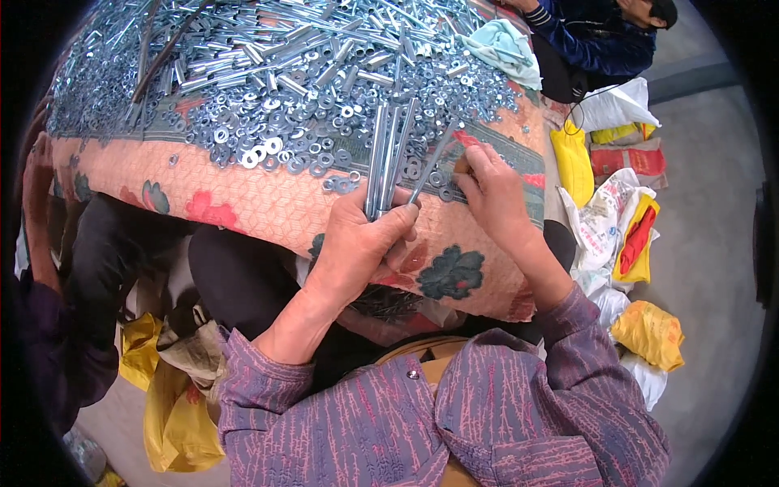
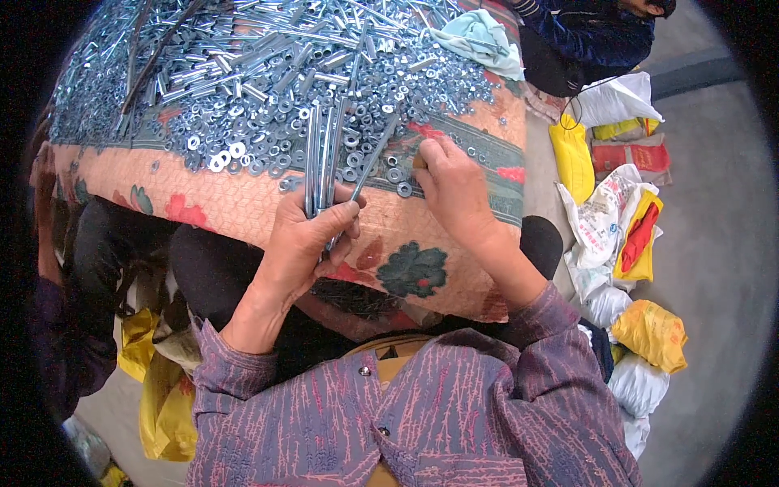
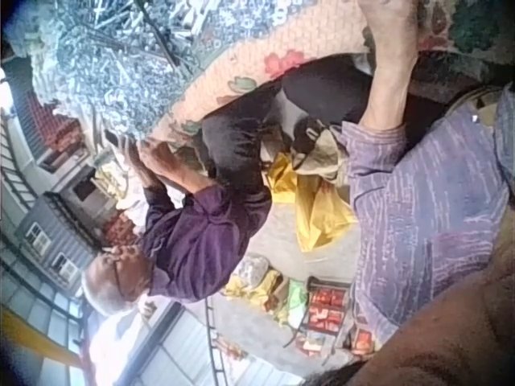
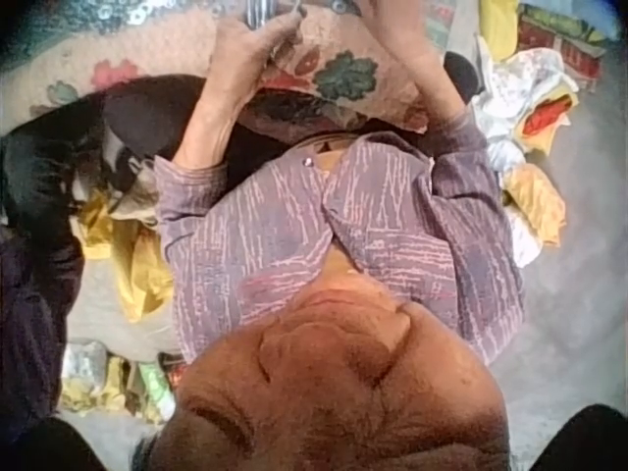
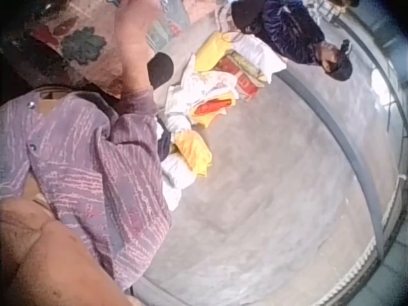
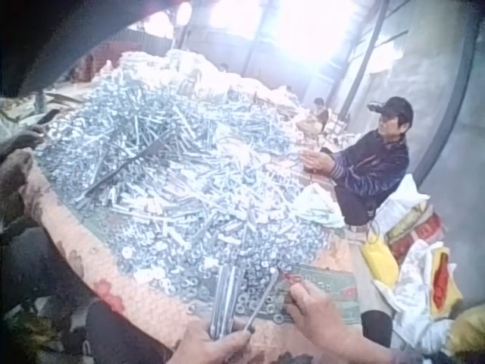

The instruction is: Assembling washers and nuts onto long metal bolts.

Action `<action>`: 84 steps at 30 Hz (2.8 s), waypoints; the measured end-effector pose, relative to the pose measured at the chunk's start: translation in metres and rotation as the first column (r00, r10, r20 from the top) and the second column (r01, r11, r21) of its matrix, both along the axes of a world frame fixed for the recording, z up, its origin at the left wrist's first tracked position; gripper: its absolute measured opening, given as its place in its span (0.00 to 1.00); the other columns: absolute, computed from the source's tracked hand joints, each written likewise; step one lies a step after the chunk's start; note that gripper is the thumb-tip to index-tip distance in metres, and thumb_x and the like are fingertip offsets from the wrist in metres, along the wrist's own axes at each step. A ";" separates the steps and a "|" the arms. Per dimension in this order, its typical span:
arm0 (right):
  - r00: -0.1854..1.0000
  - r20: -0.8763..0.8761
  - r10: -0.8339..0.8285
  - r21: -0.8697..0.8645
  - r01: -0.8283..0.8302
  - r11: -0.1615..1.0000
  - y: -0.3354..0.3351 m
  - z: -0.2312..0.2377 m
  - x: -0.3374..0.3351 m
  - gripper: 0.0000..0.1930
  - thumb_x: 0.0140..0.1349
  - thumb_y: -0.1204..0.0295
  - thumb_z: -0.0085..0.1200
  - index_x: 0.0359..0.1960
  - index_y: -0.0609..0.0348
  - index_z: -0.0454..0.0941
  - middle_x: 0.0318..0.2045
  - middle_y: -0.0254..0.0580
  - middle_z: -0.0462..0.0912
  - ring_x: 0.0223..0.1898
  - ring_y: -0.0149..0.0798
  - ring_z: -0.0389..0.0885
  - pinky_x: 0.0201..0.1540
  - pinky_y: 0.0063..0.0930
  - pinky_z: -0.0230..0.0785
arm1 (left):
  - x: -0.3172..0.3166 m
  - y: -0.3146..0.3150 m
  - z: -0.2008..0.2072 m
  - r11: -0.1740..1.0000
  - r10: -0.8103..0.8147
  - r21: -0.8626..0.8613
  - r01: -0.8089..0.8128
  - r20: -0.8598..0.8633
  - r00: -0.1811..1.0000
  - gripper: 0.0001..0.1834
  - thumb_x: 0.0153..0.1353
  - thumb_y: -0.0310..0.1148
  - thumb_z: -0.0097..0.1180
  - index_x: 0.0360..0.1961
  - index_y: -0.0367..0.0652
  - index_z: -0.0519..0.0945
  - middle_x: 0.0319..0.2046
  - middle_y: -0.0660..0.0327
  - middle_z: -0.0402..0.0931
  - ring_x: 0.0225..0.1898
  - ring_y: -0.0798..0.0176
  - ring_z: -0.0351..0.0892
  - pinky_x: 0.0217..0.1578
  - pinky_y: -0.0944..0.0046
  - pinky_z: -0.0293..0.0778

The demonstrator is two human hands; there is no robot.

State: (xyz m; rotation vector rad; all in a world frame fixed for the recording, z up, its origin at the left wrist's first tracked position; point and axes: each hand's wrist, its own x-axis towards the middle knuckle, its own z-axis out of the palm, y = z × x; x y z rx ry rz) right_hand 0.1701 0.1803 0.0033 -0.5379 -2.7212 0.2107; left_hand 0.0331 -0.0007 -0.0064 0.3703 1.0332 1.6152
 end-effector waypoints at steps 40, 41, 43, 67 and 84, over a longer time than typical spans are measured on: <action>0.980 -0.136 -0.147 -0.570 0.043 0.820 0.036 0.011 -0.013 0.15 0.61 0.66 0.54 0.42 0.66 0.78 0.29 0.41 0.79 0.30 0.35 0.79 0.31 0.27 0.70 | -0.001 -0.001 0.001 0.984 -0.176 0.079 0.162 0.220 0.960 0.07 0.59 0.26 0.57 0.37 0.38 0.73 0.17 0.61 0.72 0.13 0.73 0.67 0.11 0.75 0.62; 0.978 -0.119 -0.170 -0.368 0.115 0.923 0.048 0.001 -0.017 0.11 0.56 0.72 0.57 0.39 0.66 0.78 0.30 0.45 0.79 0.30 0.39 0.79 0.33 0.31 0.70 | 0.000 0.002 0.001 0.982 -0.180 0.087 0.165 0.220 0.959 0.07 0.59 0.26 0.57 0.37 0.38 0.73 0.17 0.61 0.72 0.13 0.73 0.67 0.11 0.75 0.62; 0.982 -0.103 -0.161 -0.210 0.137 0.968 0.060 -0.009 -0.023 0.10 0.55 0.73 0.57 0.37 0.65 0.78 0.29 0.47 0.78 0.30 0.44 0.79 0.34 0.34 0.70 | 0.003 0.003 0.002 0.982 -0.188 0.050 0.181 0.206 0.960 0.08 0.59 0.26 0.58 0.37 0.38 0.73 0.17 0.61 0.72 0.13 0.73 0.68 0.10 0.74 0.62; 0.935 -0.340 -0.101 -0.815 -0.239 0.527 0.001 0.056 0.011 0.10 0.58 0.84 0.54 0.42 0.67 0.72 0.36 0.48 0.82 0.33 0.33 0.82 0.32 0.24 0.77 | -0.005 0.001 0.003 0.966 -0.257 0.014 0.259 0.190 0.948 0.07 0.55 0.26 0.60 0.34 0.38 0.75 0.18 0.62 0.74 0.10 0.75 0.65 0.07 0.77 0.54; 0.935 -0.327 -0.136 -0.921 -0.284 0.265 -0.011 0.063 0.018 0.07 0.60 0.80 0.53 0.38 0.70 0.77 0.25 0.43 0.81 0.25 0.33 0.81 0.27 0.24 0.74 | -0.010 0.001 0.010 0.970 -0.239 0.007 0.241 0.175 0.955 0.12 0.61 0.34 0.58 0.40 0.35 0.75 0.17 0.62 0.73 0.13 0.73 0.69 0.11 0.76 0.61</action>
